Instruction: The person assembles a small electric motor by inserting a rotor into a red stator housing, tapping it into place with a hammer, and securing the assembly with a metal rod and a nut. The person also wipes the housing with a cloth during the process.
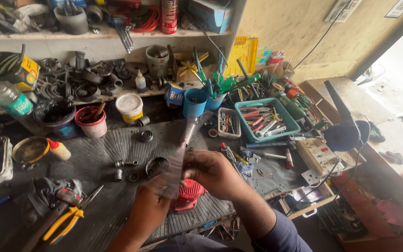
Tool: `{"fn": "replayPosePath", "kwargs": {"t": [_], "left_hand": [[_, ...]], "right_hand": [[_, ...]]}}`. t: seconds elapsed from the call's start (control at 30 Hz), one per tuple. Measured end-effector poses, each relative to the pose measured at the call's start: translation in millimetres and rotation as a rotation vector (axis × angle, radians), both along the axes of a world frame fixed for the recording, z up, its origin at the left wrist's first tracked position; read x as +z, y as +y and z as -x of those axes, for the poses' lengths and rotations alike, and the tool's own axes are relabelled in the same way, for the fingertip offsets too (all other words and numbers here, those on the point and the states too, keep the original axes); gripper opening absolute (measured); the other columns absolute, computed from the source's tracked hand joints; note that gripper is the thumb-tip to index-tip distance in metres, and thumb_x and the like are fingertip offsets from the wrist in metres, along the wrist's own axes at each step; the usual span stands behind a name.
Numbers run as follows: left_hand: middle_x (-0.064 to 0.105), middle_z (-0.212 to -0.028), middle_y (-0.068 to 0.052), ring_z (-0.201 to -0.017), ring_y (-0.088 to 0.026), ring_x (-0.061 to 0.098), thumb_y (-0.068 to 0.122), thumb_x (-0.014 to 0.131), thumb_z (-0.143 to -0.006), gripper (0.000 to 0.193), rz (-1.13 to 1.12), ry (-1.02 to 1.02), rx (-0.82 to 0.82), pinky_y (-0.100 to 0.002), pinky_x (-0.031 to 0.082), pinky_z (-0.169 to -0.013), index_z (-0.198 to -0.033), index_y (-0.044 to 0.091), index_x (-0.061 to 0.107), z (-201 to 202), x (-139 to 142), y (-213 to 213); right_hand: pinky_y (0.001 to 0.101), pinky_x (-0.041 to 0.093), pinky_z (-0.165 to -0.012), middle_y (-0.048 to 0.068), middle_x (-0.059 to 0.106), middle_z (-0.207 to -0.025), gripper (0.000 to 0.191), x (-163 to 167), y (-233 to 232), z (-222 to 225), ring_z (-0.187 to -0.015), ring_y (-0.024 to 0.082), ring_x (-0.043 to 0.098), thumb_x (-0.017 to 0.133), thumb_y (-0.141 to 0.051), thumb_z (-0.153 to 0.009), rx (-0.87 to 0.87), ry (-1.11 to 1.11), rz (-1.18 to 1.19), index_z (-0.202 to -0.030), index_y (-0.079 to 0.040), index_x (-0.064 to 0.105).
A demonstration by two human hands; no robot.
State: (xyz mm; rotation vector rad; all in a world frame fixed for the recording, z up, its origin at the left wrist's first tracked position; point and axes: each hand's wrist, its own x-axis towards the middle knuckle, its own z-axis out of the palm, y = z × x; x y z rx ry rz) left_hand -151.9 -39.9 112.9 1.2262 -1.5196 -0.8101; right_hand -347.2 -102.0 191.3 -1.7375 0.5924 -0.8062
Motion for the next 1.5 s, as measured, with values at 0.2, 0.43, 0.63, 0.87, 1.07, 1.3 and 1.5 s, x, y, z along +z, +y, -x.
{"fn": "replayPosePath", "kwargs": {"t": [0.2, 0.43, 0.63, 0.87, 1.07, 1.3, 1.5], "left_hand": [[0.077, -0.101, -0.005, -0.099, -0.016, 0.077, 0.008, 0.071, -0.087, 0.03, 0.068, 0.079, -0.072, -0.03, 0.064, -0.077, -0.116, 0.008, 0.064, 1.7, 7.5, 0.8], [0.074, -0.089, -0.007, -0.083, -0.017, 0.072, 0.018, 0.087, -0.076, 0.031, 0.246, -0.008, 0.014, -0.034, 0.057, -0.072, -0.099, 0.006, 0.069, 5.4, 2.6, 0.9], [0.075, -0.092, -0.007, -0.081, -0.019, 0.076, 0.024, 0.07, -0.094, 0.022, -0.012, -0.091, 0.017, -0.033, 0.057, -0.068, -0.109, 0.008, 0.071, -0.3, 3.3, 2.8], [0.072, -0.103, -0.012, -0.087, -0.022, 0.073, 0.033, 0.073, -0.092, 0.049, 0.145, -0.044, -0.078, -0.036, 0.059, -0.074, -0.129, 0.005, 0.058, 2.9, -6.2, 8.1], [0.063, -0.114, -0.01, -0.107, -0.025, 0.065, 0.03, 0.072, -0.094, 0.038, 0.464, 0.032, 0.143, -0.042, 0.057, -0.091, -0.119, 0.007, 0.053, 7.0, 15.8, 7.1], [0.068, -0.129, -0.001, -0.129, -0.023, 0.057, 0.026, 0.063, -0.108, 0.024, 0.994, -0.761, 0.418, -0.054, 0.003, -0.122, -0.132, 0.022, 0.067, 9.9, 87.8, 15.8], [0.061, -0.138, -0.004, -0.144, -0.029, 0.049, 0.032, 0.073, -0.109, 0.027, 0.834, -0.716, 0.342, -0.064, -0.004, -0.122, -0.131, 0.017, 0.069, 27.8, 84.3, -10.7]], "right_hand": [[0.0319, 0.059, -0.092, 0.009, 0.073, -0.105, 0.014, -8.3, -4.7, 0.0, -0.101, 0.015, 0.07, 0.069, 0.005, -0.098, 0.028, -0.02, 0.122, -0.112, 0.006, 0.069], [0.034, 0.06, -0.094, 0.008, 0.073, -0.105, 0.029, -24.9, -4.2, -10.5, -0.101, 0.015, 0.071, 0.079, 0.01, -0.089, 0.032, -0.202, -0.1, -0.112, 0.003, 0.064], [0.0295, 0.057, -0.1, 0.003, 0.073, -0.114, 0.037, -10.6, 3.9, -5.4, -0.109, 0.012, 0.069, 0.071, 0.003, -0.092, -0.016, 0.002, -0.044, -0.127, 0.001, 0.064], [0.0305, 0.062, -0.095, 0.007, 0.072, -0.111, 0.009, -12.9, 1.0, -2.6, -0.106, 0.015, 0.073, 0.069, 0.004, -0.101, 0.053, -0.017, 0.203, -0.108, -0.001, 0.067], [0.0292, 0.062, -0.092, 0.006, 0.066, -0.108, 0.009, -32.8, 7.0, -1.7, -0.105, 0.014, 0.07, 0.068, 0.004, -0.101, -0.005, -0.064, 0.145, -0.108, -0.002, 0.065], [0.0312, 0.058, -0.09, 0.007, 0.069, -0.111, 0.018, -54.3, 7.4, -9.7, -0.102, 0.014, 0.067, 0.069, -0.003, -0.103, -0.047, -0.197, -0.013, -0.12, -0.001, 0.064], [0.038, 0.058, -0.087, 0.011, 0.071, -0.116, 0.03, -61.8, 8.3, -18.4, -0.105, 0.028, 0.071, 0.074, -0.012, -0.094, -0.226, 0.068, 0.438, -0.121, -0.005, 0.065]]}}
